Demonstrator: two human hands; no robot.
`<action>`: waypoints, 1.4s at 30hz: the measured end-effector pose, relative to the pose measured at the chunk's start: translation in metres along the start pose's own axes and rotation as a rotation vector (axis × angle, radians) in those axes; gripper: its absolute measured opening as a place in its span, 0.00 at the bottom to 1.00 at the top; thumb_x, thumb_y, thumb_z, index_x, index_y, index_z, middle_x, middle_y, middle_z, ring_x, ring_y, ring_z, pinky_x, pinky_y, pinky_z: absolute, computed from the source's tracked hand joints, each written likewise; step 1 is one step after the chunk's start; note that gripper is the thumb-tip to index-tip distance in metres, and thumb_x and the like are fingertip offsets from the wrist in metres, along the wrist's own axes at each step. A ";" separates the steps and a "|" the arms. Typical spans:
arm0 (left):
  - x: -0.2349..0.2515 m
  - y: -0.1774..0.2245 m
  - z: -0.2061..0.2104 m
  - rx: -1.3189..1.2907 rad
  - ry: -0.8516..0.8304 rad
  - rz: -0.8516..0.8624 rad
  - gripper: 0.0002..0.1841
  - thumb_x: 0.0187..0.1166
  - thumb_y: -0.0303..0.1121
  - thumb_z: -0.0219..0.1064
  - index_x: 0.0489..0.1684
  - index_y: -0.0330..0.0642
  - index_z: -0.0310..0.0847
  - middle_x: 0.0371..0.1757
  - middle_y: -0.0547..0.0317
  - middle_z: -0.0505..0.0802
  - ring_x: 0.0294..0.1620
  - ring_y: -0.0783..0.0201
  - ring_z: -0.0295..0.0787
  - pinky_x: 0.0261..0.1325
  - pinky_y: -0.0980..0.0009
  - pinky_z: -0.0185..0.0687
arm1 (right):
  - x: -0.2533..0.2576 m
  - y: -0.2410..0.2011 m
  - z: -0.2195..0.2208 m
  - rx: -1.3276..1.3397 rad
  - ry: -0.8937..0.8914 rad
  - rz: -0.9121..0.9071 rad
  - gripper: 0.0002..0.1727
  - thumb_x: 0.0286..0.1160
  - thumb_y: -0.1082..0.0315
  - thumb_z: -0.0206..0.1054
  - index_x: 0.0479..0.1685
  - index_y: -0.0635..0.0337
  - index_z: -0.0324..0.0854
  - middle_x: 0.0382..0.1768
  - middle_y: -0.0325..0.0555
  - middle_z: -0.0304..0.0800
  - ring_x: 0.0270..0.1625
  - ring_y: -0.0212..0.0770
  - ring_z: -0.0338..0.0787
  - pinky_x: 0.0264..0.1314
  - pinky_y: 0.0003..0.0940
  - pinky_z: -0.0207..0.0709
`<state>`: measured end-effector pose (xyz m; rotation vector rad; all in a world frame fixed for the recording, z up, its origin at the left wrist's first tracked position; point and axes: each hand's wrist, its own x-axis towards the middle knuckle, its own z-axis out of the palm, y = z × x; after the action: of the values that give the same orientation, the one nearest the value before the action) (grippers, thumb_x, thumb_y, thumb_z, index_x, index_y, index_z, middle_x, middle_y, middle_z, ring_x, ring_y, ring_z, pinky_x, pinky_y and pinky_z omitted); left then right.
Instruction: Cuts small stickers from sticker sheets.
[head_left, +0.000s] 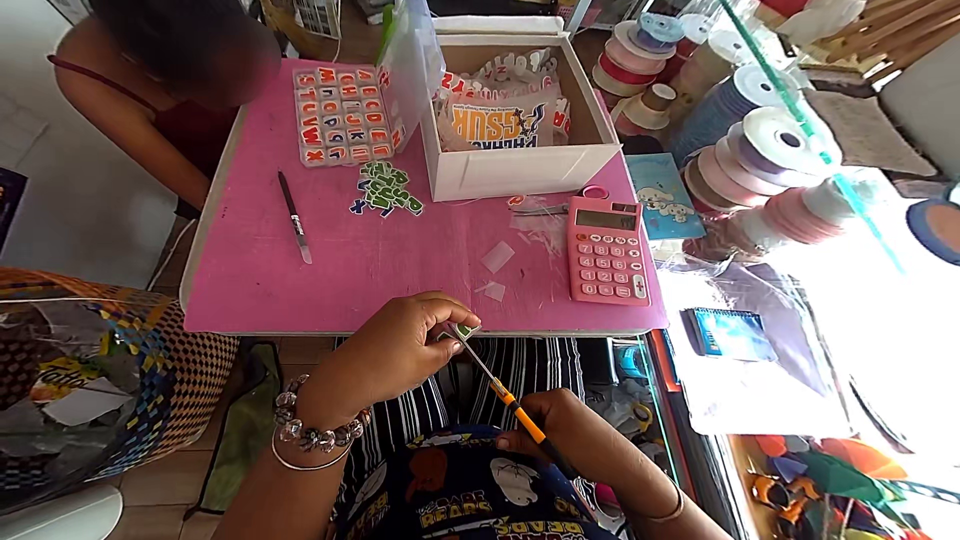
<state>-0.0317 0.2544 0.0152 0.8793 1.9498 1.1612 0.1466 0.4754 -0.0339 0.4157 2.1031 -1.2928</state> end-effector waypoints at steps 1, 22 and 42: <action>0.001 0.000 -0.001 0.005 0.008 0.000 0.13 0.80 0.30 0.69 0.60 0.51 0.89 0.61 0.70 0.89 0.39 0.83 0.84 0.43 0.87 0.81 | 0.001 0.001 0.000 -0.003 0.002 0.008 0.28 0.63 0.37 0.79 0.20 0.52 0.81 0.13 0.29 0.76 0.17 0.24 0.76 0.23 0.24 0.69; 0.053 0.006 -0.071 0.429 0.484 0.015 0.23 0.80 0.20 0.66 0.75 0.42 0.80 0.76 0.47 0.83 0.55 0.51 0.90 0.57 0.52 0.86 | 0.000 0.000 0.010 0.099 0.218 -0.080 0.25 0.64 0.40 0.79 0.28 0.53 0.81 0.17 0.28 0.76 0.20 0.23 0.74 0.24 0.23 0.68; 0.002 -0.011 0.030 -0.413 0.467 0.197 0.12 0.75 0.23 0.72 0.53 0.42 0.79 0.61 0.59 0.92 0.41 0.71 0.93 0.45 0.77 0.90 | 0.021 -0.017 0.012 0.341 0.125 -0.438 0.24 0.75 0.46 0.72 0.50 0.58 0.78 0.35 0.28 0.85 0.35 0.19 0.82 0.39 0.18 0.78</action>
<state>-0.0107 0.2652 -0.0060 0.6235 1.8855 1.9418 0.1253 0.4558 -0.0394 0.1811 2.1532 -1.9378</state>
